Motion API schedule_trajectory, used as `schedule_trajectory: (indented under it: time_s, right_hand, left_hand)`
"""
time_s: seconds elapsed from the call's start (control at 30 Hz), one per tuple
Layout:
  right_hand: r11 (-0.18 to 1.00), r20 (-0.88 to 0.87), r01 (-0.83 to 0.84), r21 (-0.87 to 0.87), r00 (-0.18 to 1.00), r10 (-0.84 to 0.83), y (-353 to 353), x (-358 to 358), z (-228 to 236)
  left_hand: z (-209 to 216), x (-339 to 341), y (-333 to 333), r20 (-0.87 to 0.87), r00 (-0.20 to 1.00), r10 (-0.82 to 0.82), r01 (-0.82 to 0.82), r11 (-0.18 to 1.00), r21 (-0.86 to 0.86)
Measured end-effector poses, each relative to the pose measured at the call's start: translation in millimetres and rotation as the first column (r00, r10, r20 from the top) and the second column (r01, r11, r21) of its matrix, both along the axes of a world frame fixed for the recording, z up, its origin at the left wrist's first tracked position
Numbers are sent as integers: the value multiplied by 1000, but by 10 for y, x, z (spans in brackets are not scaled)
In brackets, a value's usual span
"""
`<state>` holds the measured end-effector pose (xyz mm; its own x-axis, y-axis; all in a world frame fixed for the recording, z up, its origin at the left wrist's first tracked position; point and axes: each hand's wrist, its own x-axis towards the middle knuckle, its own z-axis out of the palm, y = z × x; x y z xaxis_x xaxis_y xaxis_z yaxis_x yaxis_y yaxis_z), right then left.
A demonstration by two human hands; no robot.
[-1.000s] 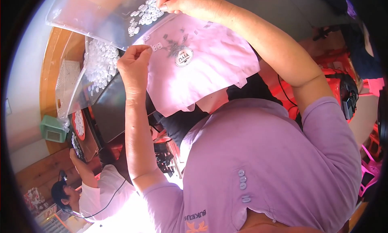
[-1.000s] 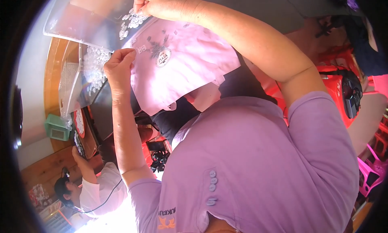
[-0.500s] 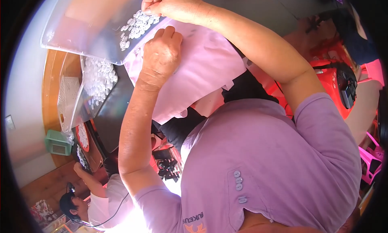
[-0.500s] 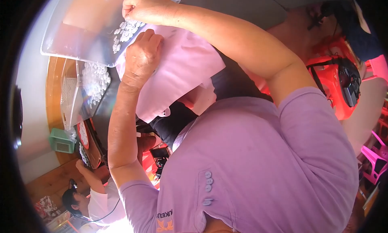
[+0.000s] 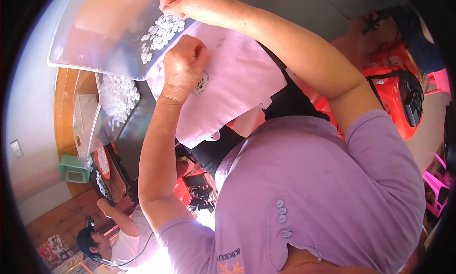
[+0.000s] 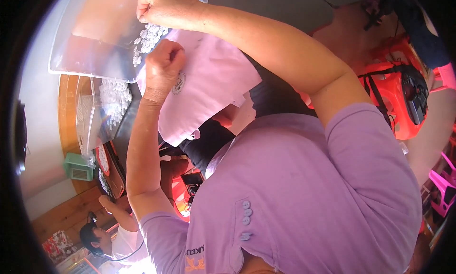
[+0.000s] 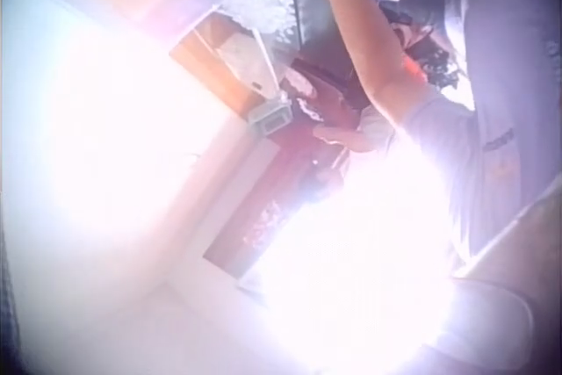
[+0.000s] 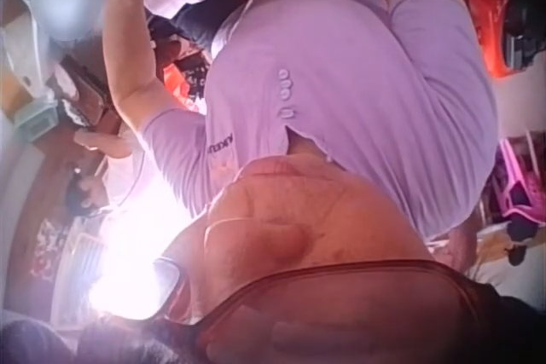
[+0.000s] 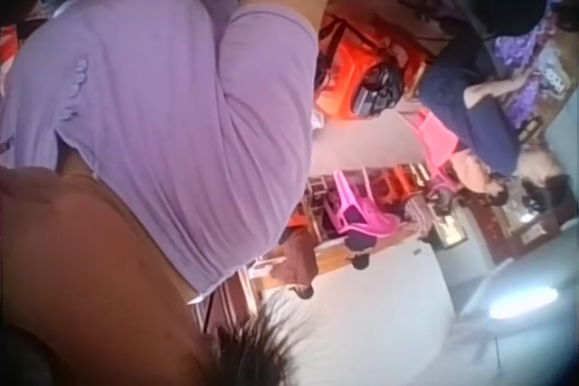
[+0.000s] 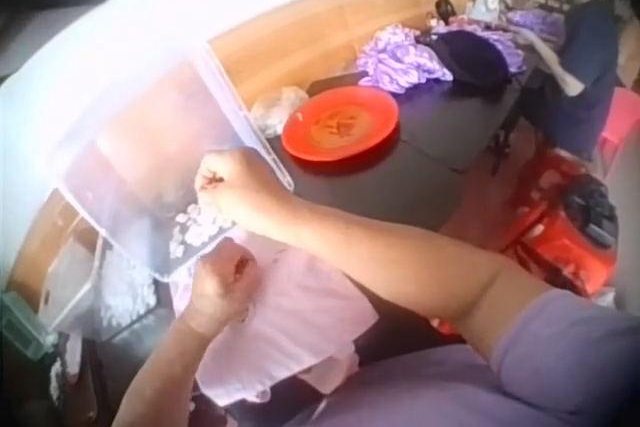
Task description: Placing small white buttons or components onto a pink garment for assembly.
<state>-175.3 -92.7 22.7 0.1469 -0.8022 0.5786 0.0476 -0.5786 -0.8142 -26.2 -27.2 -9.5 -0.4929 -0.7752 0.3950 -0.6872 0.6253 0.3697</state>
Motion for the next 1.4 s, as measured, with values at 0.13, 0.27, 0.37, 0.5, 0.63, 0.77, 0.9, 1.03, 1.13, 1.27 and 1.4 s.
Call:
schedule_trajectory:
  time_s: [0.13, 0.27, 0.37, 0.5, 0.63, 0.77, 0.9, 1.03, 1.13, 1.27, 1.4]
  right_hand:
    - [996, -144, 83, -44, 986, -88, -12, -4, -20]
    - [957, -276, -163, -241, 957, 94, -36, 43, -123]
    - [845, -292, -371, -386, 918, 270, 15, 133, -125]
    - [981, -562, -33, -190, 823, -82, 581, 166, 275]
    - [924, -209, -357, -135, 922, 325, 189, 166, -122]
    - [936, -184, -345, -64, 926, 329, 185, 186, -155]
    - [933, -176, -304, -190, 946, 273, 175, 228, -156]
    - [914, -37, -387, 118, 919, 394, 220, 145, -70]
    - [920, -71, -354, 168, 927, 369, 228, 154, -61]
    - [929, -104, -333, 162, 930, 351, 206, 181, -109]
    - [968, -250, -250, -19, 938, 238, 123, 193, -187]
  left_hand:
    - [267, 77, 107, -519, 721, 458, -103, 813, 573]
    - [417, 274, 88, -682, 511, 523, 109, 748, 655]
    - [444, 367, 73, -720, 449, 529, 213, 719, 661]
    - [410, 522, 68, -732, 383, 563, 330, 657, 678]
    - [407, 498, 67, -728, 370, 577, 337, 647, 684]
    - [391, 506, 130, -709, 415, 570, 281, 661, 696]
    - [448, 497, 266, -584, 607, 539, 15, 727, 687]
    - [136, 769, 192, -115, 949, 293, -279, 953, 120]
    - [80, 772, 223, 36, 979, 201, -202, 978, 50]
    - [84, 745, 219, 189, 960, 209, -218, 976, 28]
    - [106, 779, 150, 258, 944, 204, -229, 971, 67]
